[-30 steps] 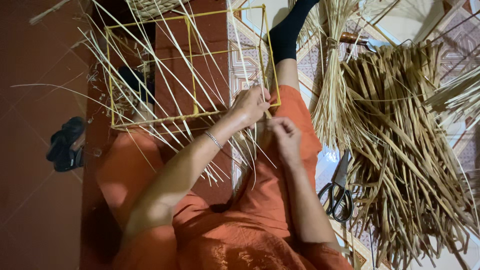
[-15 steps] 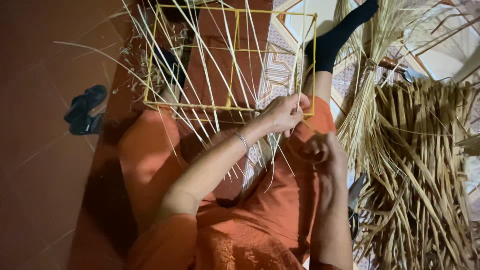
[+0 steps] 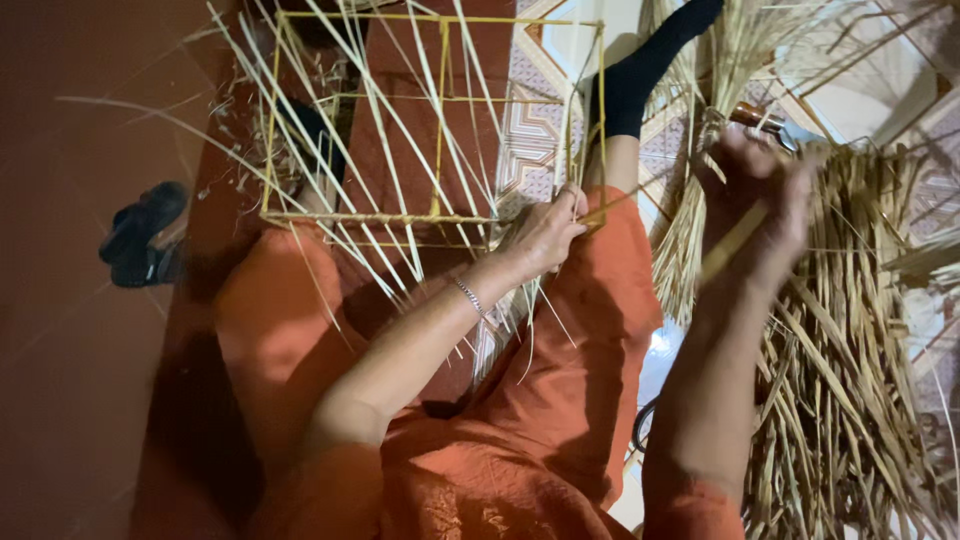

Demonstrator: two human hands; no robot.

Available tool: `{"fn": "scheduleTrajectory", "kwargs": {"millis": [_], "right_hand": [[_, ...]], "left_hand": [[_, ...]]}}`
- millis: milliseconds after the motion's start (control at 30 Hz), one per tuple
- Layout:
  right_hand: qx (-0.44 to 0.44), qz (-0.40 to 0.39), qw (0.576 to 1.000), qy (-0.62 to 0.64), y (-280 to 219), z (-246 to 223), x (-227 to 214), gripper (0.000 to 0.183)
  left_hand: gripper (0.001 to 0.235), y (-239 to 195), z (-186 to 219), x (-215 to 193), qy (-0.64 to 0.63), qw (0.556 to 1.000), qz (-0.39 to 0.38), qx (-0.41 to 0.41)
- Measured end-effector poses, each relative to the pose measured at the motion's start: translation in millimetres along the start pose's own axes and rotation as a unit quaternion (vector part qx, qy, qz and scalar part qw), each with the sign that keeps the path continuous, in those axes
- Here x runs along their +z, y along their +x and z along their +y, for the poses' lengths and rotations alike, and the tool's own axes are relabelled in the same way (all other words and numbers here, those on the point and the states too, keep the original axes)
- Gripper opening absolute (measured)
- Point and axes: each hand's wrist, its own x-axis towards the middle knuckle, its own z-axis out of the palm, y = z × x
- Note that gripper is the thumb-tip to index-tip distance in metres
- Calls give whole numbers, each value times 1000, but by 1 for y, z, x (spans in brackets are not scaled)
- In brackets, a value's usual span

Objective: The person weaves dried palm leaves into a rectangular basket frame, threading strands through the structure and trimming excess with scissors. They adjust the frame and continue weaving while seated on the floor.

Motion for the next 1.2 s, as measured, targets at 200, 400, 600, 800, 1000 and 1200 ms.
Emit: {"fn": "scheduleTrajectory", "kwargs": {"millis": [200, 400, 600, 800, 1000, 1200], "right_hand": [[-17, -78, 987, -137, 76, 55, 16, 32], [139, -156, 919, -336, 95, 76, 57, 67], [-83, -187, 607, -768, 92, 59, 72, 74], [-87, -51, 820, -563, 23, 40, 12, 51], [48, -17, 878, -475, -77, 71, -12, 25], [34, -99, 815, -570, -89, 99, -40, 35]], "left_hand": [[39, -7, -36, 15, 112, 993, -21, -38], [17, 0, -66, 37, -24, 1000, 12, 6], [25, 2, -13, 5, 25, 974, -102, -202], [33, 13, 18, -9, -21, 972, -101, -212], [28, 20, 23, -15, -64, 964, -116, -229], [53, 22, 31, -23, -79, 962, -124, -232]]}}
